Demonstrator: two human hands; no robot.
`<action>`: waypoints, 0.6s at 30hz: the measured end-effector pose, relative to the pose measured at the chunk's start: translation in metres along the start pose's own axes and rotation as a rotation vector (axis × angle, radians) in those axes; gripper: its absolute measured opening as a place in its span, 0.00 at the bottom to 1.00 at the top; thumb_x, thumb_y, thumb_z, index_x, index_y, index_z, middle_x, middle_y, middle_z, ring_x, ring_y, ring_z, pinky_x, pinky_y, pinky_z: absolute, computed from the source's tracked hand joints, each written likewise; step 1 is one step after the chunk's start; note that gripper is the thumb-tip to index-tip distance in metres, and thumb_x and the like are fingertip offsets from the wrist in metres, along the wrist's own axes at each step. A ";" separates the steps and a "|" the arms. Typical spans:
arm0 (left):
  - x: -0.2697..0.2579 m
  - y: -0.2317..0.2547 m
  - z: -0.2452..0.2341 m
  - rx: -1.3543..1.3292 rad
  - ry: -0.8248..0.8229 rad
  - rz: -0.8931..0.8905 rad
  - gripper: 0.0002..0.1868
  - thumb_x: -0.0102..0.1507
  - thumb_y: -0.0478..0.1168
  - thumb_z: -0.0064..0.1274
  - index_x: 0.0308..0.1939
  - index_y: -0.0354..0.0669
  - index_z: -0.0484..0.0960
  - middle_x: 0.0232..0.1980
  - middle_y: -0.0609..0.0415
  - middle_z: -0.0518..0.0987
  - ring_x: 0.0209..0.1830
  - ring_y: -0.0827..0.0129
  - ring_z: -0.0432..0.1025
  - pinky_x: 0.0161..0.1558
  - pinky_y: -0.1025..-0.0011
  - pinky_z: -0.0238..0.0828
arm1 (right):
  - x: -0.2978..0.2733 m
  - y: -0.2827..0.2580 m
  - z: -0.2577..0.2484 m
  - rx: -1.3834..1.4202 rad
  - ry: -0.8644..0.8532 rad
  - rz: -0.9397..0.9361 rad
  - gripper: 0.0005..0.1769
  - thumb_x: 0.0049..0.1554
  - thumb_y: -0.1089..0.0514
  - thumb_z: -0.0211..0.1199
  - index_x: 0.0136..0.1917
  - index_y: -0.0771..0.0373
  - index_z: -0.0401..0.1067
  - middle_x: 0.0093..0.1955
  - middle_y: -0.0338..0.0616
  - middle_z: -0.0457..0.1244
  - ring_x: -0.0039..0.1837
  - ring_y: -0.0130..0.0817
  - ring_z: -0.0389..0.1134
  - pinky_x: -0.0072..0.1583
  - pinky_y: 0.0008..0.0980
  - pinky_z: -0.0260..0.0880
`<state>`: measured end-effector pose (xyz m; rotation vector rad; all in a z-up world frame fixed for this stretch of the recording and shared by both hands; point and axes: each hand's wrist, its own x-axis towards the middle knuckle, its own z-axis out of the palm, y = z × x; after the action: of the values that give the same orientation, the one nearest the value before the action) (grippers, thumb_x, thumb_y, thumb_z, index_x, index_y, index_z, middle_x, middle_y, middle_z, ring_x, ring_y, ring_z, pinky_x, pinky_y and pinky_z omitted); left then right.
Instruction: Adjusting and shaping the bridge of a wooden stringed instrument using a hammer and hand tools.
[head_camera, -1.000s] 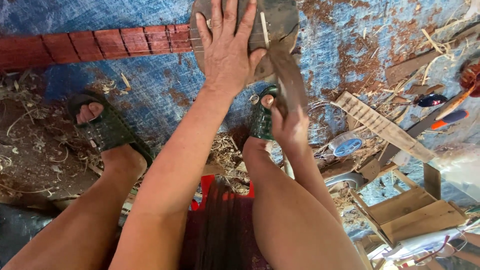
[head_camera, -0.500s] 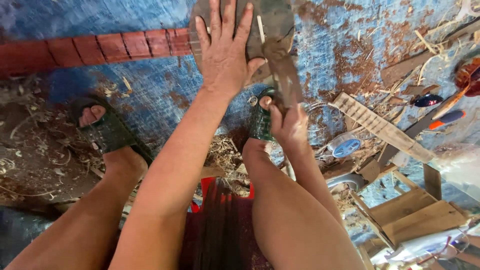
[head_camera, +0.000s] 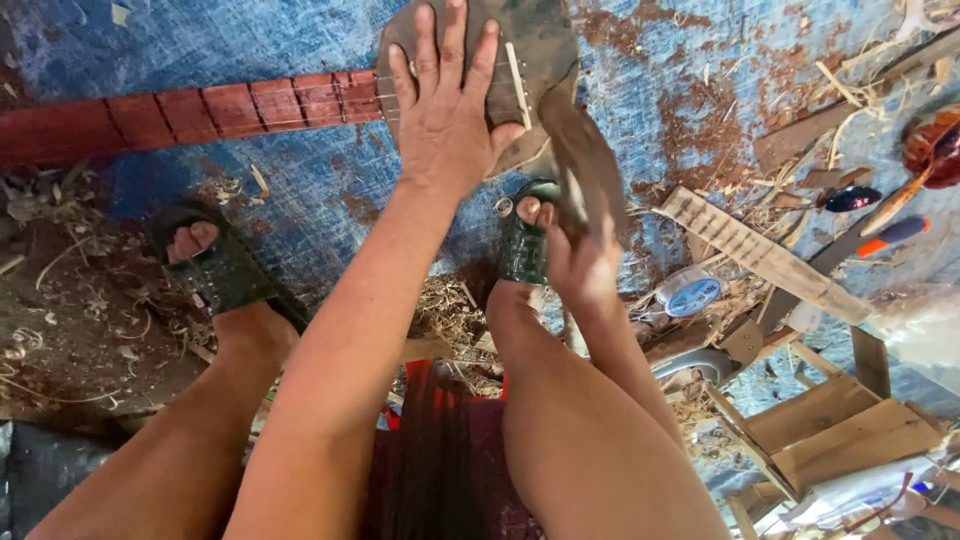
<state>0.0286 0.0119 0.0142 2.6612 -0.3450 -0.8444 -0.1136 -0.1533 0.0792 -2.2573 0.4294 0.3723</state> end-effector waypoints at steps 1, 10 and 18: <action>0.002 -0.001 0.001 0.001 0.002 -0.003 0.55 0.70 0.67 0.65 0.86 0.52 0.46 0.83 0.48 0.32 0.79 0.48 0.22 0.78 0.40 0.23 | -0.008 0.009 0.000 0.001 -0.002 -0.003 0.32 0.59 0.67 0.57 0.74 0.73 0.53 0.32 0.46 0.65 0.29 0.31 0.62 0.29 0.31 0.58; -0.001 0.000 0.006 0.017 0.066 0.014 0.56 0.67 0.64 0.67 0.85 0.48 0.50 0.82 0.46 0.33 0.79 0.46 0.23 0.77 0.39 0.25 | 0.003 0.022 0.013 -0.129 -0.035 0.001 0.16 0.59 0.61 0.59 0.56 0.75 0.68 0.33 0.53 0.66 0.28 0.43 0.67 0.28 0.41 0.67; 0.002 0.005 -0.007 0.001 -0.029 -0.019 0.54 0.69 0.65 0.64 0.85 0.51 0.45 0.83 0.46 0.34 0.79 0.49 0.23 0.78 0.42 0.24 | 0.007 0.063 0.031 -0.124 -0.062 -0.181 0.13 0.58 0.69 0.56 0.32 0.72 0.70 0.21 0.43 0.60 0.19 0.28 0.54 0.18 0.29 0.49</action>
<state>0.0337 0.0088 0.0206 2.6593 -0.3283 -0.8902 -0.1379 -0.1704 0.0151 -2.3757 0.1722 0.3832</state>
